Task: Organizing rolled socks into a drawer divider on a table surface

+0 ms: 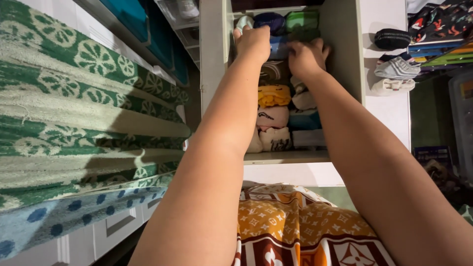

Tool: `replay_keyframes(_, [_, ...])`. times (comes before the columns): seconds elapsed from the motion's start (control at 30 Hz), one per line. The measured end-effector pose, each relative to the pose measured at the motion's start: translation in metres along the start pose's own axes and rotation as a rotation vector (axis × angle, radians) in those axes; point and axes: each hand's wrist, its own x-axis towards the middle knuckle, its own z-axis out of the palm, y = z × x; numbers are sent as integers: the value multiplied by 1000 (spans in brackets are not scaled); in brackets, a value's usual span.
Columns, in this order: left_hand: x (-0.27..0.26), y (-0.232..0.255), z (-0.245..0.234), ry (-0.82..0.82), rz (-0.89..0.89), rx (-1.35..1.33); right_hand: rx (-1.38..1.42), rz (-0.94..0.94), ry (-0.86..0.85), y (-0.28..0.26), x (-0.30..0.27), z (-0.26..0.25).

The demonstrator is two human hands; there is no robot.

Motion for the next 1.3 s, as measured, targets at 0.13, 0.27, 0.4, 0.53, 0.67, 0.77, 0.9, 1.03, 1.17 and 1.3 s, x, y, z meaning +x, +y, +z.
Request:
replay_keyframes(0.13, [8,-3,10,2,-5,17,-133,-208,62,20,18,20])
replay_keyframes(0.27, [8,-3,10,-16,-16,68,-104,-232,82,20,18,20])
replay_keyframes(0.4, [9,-2,12,54,2,110,-115,-202,41,17,16,16])
replay_keyframes(0.53, [10,-5,15,122,22,99,-101,-177,0,11,10,11])
replay_keyframes(0.67, [11,-6,18,156,30,91,-96,-200,10,15,14,15])
replay_keyframes(0.77, [12,-5,17,139,13,125,-133,-230,41,23,20,23])
replay_keyframes(0.9, [0,-1,10,89,20,196,-187,-253,73,27,21,27])
replay_keyframes(1.03, [-21,10,-9,-19,10,290,-103,-180,9,7,-2,4])
replay_keyframes(1.17, [-28,12,-19,191,131,-8,140,-246,157,3,3,-9])
replay_keyframes(1.3, [-53,27,-46,316,144,-391,359,-387,274,0,-4,-37])
